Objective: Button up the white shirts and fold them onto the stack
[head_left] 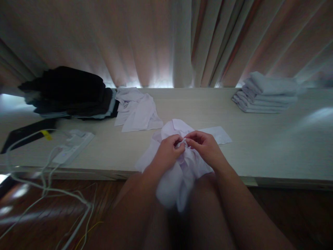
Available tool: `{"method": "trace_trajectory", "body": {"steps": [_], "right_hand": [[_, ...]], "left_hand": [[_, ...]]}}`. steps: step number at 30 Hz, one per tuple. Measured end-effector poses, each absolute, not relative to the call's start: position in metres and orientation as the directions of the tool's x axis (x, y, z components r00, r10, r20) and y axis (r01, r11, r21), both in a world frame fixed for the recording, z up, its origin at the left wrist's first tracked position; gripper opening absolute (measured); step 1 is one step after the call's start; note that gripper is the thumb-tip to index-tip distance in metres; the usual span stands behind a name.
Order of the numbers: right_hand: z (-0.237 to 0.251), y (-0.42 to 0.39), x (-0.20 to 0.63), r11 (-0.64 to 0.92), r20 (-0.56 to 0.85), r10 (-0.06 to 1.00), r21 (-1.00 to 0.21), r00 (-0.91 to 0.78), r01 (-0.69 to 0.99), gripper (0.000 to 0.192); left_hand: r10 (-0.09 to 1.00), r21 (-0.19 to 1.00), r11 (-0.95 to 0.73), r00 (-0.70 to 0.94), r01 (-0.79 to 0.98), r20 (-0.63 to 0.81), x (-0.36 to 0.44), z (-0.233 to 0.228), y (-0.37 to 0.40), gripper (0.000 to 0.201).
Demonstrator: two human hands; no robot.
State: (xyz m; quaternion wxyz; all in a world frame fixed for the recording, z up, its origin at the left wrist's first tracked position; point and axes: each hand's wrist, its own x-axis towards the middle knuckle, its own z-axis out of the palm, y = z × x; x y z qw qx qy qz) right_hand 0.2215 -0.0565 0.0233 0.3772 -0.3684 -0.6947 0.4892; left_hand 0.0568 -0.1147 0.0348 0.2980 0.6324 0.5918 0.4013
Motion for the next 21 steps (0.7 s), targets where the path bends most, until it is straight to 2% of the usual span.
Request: {"method": "trace_trajectory", "body": {"steps": [5,9,21], "right_hand": [[0.0222,-0.0559,0.2223,0.111,0.097,0.892,-0.994,-0.442,0.005,0.014],[0.0257,-0.0586,0.2223,0.052,0.082,0.897,-0.995,-0.434,-0.081,0.014],[0.0282,-0.0608,0.2225,0.026,0.094,0.905,-0.986,-0.415,-0.165,0.015]], "left_hand": [[0.999,0.966,-0.033,-0.028,0.255,0.041,0.0609,0.038,-0.1146,0.018],[0.998,0.997,-0.029,-0.05,0.075,0.032,0.0631,0.0381,-0.1134,0.023],[0.996,0.998,0.013,-0.091,-0.061,-0.019,0.0612,0.0358,-0.1132,0.021]]}}
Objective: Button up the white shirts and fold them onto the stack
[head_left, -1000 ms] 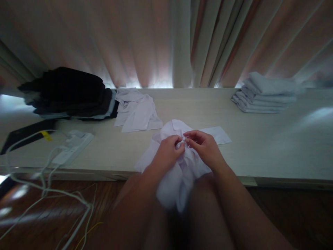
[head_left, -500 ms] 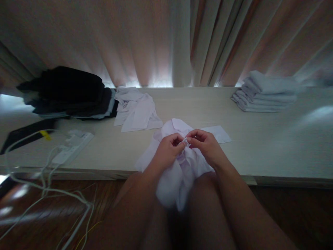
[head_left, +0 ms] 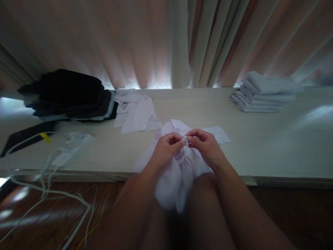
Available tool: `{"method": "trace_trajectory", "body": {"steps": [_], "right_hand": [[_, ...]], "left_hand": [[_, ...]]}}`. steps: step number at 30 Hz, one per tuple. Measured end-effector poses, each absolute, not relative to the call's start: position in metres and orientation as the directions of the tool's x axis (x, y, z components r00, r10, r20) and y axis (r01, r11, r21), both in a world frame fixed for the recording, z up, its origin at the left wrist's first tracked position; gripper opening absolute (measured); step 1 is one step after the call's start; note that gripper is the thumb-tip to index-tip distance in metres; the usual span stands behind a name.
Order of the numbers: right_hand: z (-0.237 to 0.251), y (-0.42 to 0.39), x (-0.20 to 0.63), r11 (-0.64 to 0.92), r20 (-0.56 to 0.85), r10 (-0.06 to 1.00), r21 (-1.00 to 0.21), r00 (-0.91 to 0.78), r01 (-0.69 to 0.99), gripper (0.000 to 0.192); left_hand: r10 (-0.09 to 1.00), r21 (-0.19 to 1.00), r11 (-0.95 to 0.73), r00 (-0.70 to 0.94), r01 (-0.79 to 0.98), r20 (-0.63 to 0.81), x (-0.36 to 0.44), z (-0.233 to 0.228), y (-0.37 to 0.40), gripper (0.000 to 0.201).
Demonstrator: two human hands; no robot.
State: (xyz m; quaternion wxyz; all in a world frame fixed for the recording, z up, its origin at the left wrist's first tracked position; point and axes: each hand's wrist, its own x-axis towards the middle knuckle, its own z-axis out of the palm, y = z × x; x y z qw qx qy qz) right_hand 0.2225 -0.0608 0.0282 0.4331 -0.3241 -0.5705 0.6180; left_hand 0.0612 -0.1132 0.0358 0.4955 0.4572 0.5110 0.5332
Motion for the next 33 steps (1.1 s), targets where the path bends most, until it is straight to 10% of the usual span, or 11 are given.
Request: {"method": "trace_trajectory", "body": {"steps": [28,33], "right_hand": [[0.026,-0.063,0.221,-0.106,0.02,0.904,-0.957,-0.427,-0.268,0.03],[0.026,-0.067,0.218,-0.175,-0.114,0.831,-0.983,-0.545,-0.062,0.033]], "left_hand": [[1.0,0.999,0.003,-0.019,0.048,-0.002,0.054,0.044,-0.112,0.019],[0.99,0.993,0.078,-0.107,-0.088,-0.087,0.054,0.043,-0.111,0.018]]}}
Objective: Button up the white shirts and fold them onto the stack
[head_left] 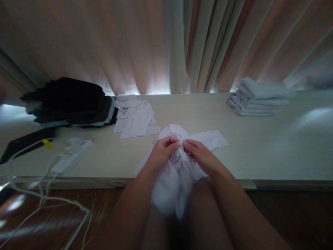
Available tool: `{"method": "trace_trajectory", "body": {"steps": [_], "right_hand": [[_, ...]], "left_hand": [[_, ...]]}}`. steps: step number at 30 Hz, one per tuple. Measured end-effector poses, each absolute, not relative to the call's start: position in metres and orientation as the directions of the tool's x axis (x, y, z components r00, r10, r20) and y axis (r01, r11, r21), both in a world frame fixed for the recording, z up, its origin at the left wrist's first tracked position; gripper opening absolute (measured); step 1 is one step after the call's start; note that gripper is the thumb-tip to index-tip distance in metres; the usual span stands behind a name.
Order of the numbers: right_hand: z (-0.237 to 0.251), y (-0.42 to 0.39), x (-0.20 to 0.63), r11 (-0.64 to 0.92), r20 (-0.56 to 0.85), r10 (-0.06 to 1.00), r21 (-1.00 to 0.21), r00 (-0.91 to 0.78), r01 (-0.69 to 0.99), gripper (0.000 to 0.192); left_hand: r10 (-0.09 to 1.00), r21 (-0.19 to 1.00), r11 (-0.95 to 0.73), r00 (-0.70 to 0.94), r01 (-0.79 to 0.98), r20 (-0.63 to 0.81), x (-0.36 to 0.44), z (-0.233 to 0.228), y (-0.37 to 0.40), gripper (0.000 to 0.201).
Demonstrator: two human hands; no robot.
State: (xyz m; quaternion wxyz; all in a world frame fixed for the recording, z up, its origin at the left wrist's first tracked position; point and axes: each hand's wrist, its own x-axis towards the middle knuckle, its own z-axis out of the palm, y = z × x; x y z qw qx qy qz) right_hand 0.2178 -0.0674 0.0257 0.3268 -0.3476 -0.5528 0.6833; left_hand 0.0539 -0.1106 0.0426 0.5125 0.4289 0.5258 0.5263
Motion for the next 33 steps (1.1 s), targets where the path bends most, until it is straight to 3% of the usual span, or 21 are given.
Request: {"method": "trace_trajectory", "body": {"steps": [5,14,22,28,33], "right_hand": [[0.0286,-0.0706,0.2182,-0.212,-0.093,0.786,-0.969,-0.611,-0.125,0.029],[0.0255,-0.0727,0.2167,-0.172,-0.116,0.749,-0.985,-0.653,-0.022,0.027],[0.0286,-0.0737,0.2144,-0.171,-0.08,0.81,-0.98,-0.581,-0.103,0.022],[0.026,-0.0768,0.2118,-0.331,-0.165,0.762,-0.931,-0.626,-0.157,0.033],[0.021,-0.075,0.2105,-0.269,-0.143,0.773,-0.956,-0.618,-0.114,0.03]], "left_hand": [[0.975,0.94,0.188,-0.061,-0.284,-0.213,0.0538,0.0394,-0.1117,0.023],[0.969,0.944,0.185,-0.108,-0.273,-0.221,0.0509,0.0441,-0.1158,0.022],[0.962,0.93,0.173,-0.146,-0.326,-0.23,0.053,0.0443,-0.117,0.019],[0.97,0.943,0.135,-0.152,-0.304,-0.188,0.054,0.0443,-0.116,0.019],[0.982,0.968,0.104,-0.133,-0.23,-0.137,0.0527,0.0408,-0.1148,0.023]]}}
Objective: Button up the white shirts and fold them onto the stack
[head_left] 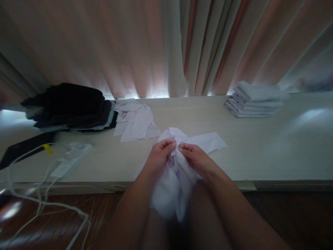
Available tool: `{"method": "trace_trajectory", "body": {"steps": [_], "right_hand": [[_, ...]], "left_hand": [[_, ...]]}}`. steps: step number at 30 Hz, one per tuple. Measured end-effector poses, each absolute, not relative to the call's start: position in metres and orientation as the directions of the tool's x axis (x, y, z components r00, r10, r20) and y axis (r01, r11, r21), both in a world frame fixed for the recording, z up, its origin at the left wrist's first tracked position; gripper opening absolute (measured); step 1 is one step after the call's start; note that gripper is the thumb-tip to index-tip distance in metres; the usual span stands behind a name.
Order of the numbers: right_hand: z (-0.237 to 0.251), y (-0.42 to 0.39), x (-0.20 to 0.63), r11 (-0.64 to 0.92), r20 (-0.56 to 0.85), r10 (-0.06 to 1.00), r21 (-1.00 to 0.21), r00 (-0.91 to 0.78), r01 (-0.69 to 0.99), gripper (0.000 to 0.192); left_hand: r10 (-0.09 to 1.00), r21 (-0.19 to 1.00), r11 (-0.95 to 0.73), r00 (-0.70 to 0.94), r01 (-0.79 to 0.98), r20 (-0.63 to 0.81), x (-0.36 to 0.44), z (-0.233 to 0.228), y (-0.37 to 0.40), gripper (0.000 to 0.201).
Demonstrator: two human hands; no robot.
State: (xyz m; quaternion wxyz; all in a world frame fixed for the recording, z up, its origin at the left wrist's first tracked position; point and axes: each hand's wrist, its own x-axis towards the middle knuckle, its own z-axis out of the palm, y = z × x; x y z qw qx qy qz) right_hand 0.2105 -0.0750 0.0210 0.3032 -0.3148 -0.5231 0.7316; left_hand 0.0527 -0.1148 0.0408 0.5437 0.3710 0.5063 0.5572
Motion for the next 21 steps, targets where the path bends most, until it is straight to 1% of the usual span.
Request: {"method": "trace_trajectory", "body": {"steps": [3,9,13,18,21], "right_hand": [[0.0193,-0.0743,0.2095,-0.258,-0.119,0.776,-0.956,-0.619,-0.14,0.026],[0.0157,-0.0741,0.2062,-0.293,-0.127,0.778,-0.94,-0.615,-0.176,0.022],[0.0145,-0.0738,0.2054,-0.288,-0.122,0.785,-0.94,-0.607,-0.183,0.017],[0.0146,-0.0746,0.2052,-0.287,-0.157,0.808,-0.947,-0.569,-0.147,0.019],[0.0151,-0.0755,0.205,-0.285,-0.152,0.803,-0.947,-0.576,-0.147,0.02]], "left_hand": [[0.984,0.976,0.099,-0.129,-0.194,-0.125,0.0515,0.0395,-0.1145,0.023],[0.983,0.98,0.108,-0.13,-0.169,-0.131,0.0505,0.0391,-0.1149,0.026],[0.987,0.988,0.073,-0.13,-0.139,-0.092,0.0511,0.0372,-0.115,0.026],[0.984,0.988,0.089,-0.144,-0.129,-0.107,0.0514,0.0353,-0.113,0.027],[0.986,0.993,0.058,-0.148,-0.099,-0.072,0.0512,0.037,-0.1123,0.024]]}}
